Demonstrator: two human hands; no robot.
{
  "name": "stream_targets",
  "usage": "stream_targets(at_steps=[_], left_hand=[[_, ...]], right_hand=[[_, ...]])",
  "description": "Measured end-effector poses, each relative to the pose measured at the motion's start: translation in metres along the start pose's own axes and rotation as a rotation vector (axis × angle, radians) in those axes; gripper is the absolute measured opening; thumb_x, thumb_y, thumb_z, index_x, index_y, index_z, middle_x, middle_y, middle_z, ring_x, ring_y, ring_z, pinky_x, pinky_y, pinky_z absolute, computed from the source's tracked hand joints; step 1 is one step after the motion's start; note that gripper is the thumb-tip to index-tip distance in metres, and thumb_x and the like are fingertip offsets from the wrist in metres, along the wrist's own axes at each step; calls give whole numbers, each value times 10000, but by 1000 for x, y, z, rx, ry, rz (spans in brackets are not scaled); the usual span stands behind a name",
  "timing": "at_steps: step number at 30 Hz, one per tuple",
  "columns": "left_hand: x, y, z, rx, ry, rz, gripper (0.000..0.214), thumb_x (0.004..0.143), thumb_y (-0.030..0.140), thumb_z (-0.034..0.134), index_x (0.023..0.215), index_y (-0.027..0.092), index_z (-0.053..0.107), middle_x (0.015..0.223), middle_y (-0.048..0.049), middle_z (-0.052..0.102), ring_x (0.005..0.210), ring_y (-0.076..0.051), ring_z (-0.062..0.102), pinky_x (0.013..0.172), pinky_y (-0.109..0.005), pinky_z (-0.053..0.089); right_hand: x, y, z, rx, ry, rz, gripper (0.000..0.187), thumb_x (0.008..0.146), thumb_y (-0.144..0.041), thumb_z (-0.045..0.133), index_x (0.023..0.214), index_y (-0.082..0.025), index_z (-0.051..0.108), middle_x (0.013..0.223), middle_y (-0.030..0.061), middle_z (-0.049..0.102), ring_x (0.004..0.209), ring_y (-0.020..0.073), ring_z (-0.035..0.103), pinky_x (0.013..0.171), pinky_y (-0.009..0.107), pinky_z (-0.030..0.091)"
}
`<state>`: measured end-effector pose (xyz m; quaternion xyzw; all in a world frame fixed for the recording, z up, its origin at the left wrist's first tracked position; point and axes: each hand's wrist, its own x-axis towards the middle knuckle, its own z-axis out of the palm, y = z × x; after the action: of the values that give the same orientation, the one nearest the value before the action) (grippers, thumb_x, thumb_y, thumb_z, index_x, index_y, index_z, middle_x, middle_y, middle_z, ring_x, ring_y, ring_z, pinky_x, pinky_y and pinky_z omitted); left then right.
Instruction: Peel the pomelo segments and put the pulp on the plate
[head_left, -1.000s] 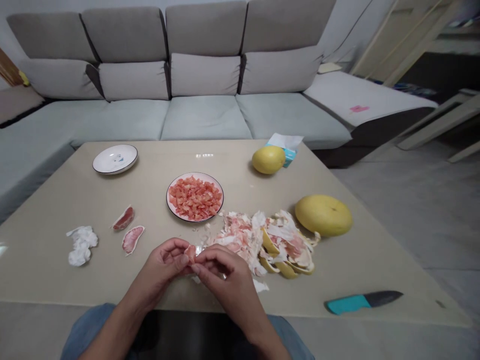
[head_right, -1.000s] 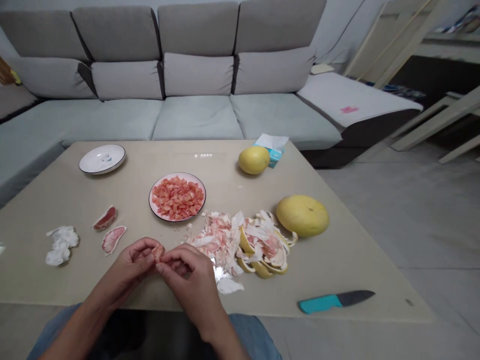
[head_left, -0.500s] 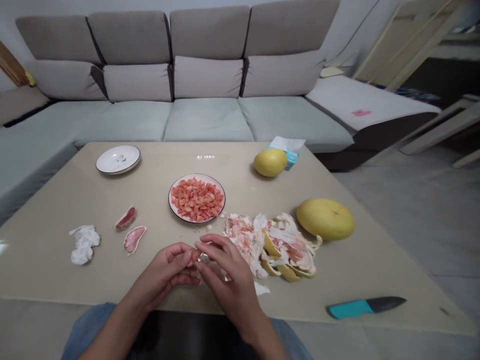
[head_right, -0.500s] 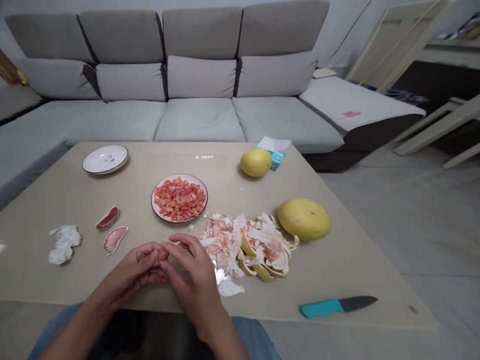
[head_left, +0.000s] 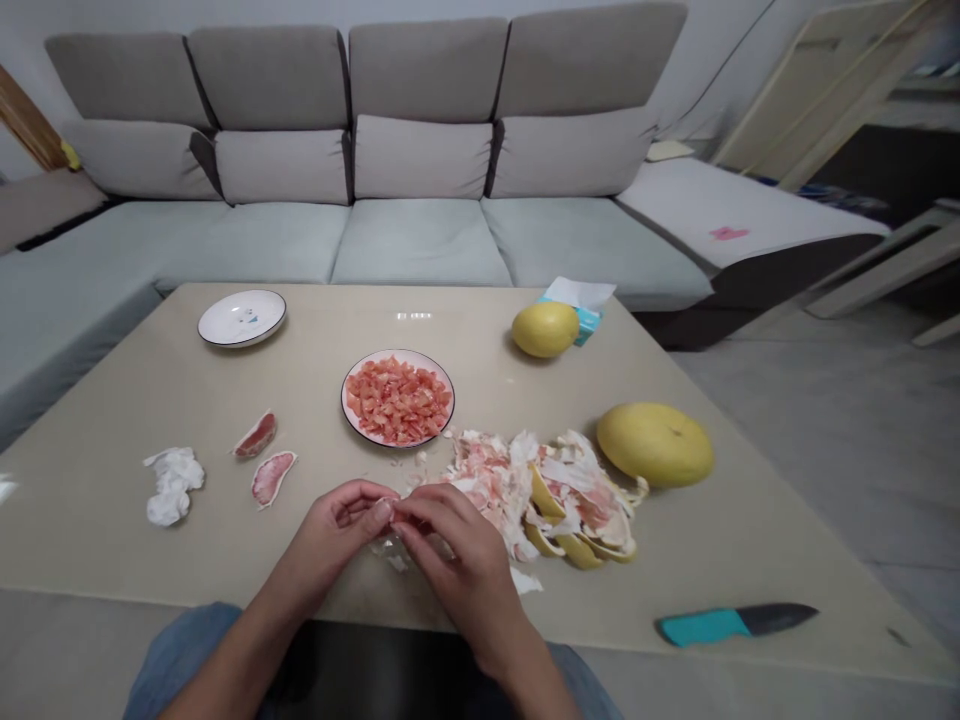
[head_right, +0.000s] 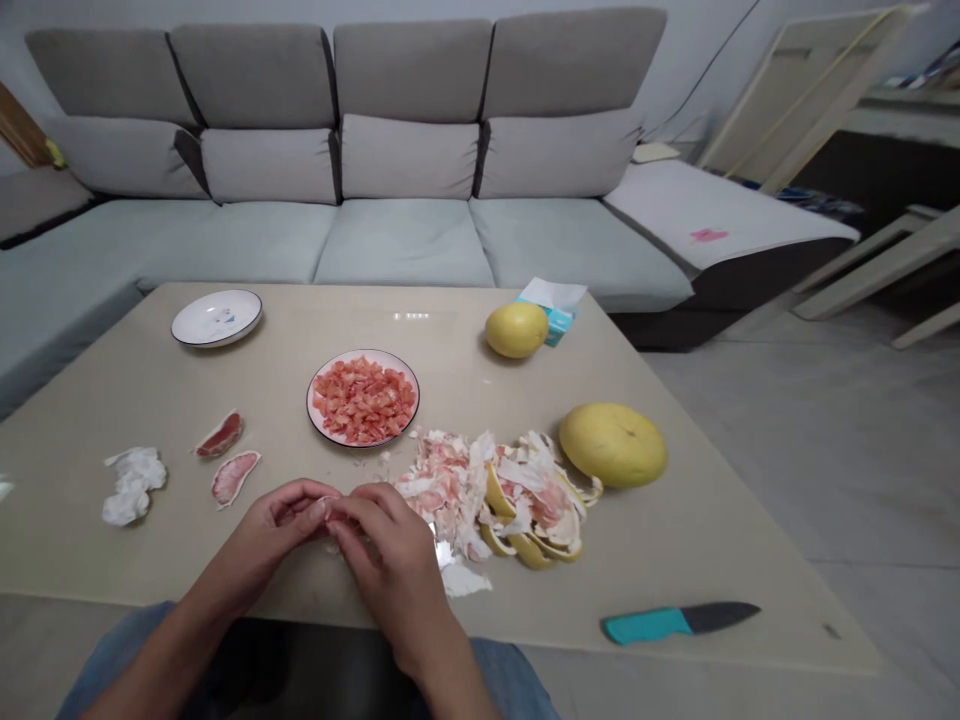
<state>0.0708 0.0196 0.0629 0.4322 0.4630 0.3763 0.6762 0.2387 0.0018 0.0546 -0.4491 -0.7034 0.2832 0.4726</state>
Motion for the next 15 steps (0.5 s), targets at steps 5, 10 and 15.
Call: stream_targets(at_steps=[5, 10, 15], left_hand=[[0, 2, 1, 81, 27, 41, 227, 809, 369, 669, 898, 164, 710, 897, -59, 713, 881, -205, 624, 820, -273, 470], [0, 2, 1, 91, 37, 57, 213, 817, 369, 656, 895, 180, 718, 902, -51, 709, 893, -207, 618, 831, -275, 465], [-1, 2, 2, 66, 23, 47, 227, 822, 380, 648, 870, 170, 720, 859, -46, 703, 859, -195, 607, 804, -263, 460]], right_hand=[[-1, -3, 2, 83, 11, 40, 197, 864, -123, 570, 973, -240, 685, 931, 63, 628, 807, 159, 629, 663, 253, 558], [1, -5, 2, 114, 46, 56, 175, 832, -129, 585, 920, -230, 698, 893, 60, 631, 774, 159, 633, 607, 237, 556], [4, -8, 1, 216, 66, 143, 101, 824, -165, 608, 853, -213, 691, 858, 59, 639, 741, 155, 640, 544, 209, 550]])
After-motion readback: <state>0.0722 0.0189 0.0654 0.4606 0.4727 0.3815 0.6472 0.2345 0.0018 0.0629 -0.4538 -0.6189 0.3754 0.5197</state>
